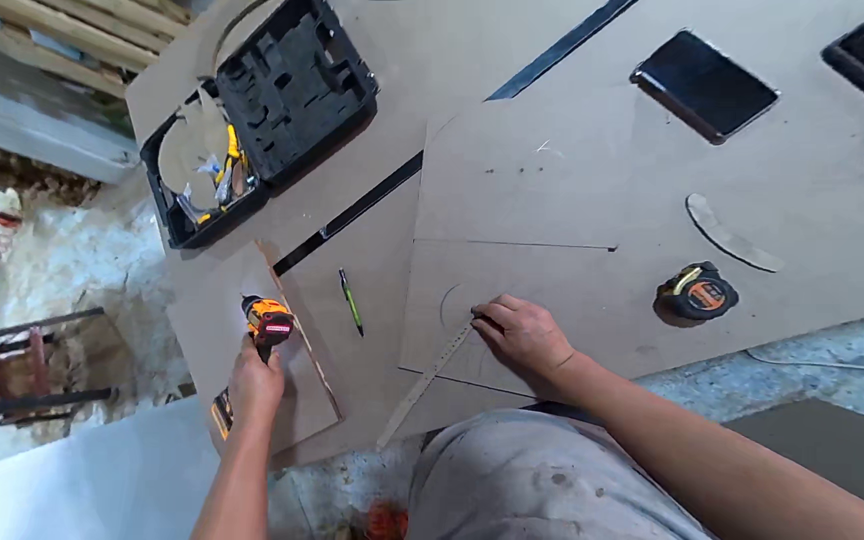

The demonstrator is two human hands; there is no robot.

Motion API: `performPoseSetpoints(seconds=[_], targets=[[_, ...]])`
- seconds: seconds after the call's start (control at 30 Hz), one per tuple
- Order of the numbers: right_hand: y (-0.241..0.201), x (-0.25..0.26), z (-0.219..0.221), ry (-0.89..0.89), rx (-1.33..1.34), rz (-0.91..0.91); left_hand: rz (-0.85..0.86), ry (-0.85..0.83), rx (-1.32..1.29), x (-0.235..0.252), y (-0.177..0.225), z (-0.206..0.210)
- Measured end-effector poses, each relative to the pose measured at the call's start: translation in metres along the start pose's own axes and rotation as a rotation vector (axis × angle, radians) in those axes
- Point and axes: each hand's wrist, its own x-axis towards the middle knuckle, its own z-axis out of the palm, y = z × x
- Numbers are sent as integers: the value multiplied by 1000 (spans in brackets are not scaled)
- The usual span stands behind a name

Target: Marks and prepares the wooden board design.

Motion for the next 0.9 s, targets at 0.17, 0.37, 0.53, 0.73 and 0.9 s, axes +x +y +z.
performPoseSetpoints(seconds=[0.17,0.37,0.53,0.73,0.9], targets=[[1,3,-7,-39,16,0,26,108,32,-1,-28,34],[-1,6,-11,-93,9,23,46,-240,-171,-35,88,32],[2,15,-17,-146,0,-1,-61,-396,-412,-9,101,77],[10,19,-20,-216,15,-78,-179,-325,-418,-90,92,77],[15,18,-20,-223,17,-122,-241,-269,-358,-85,114,88]])
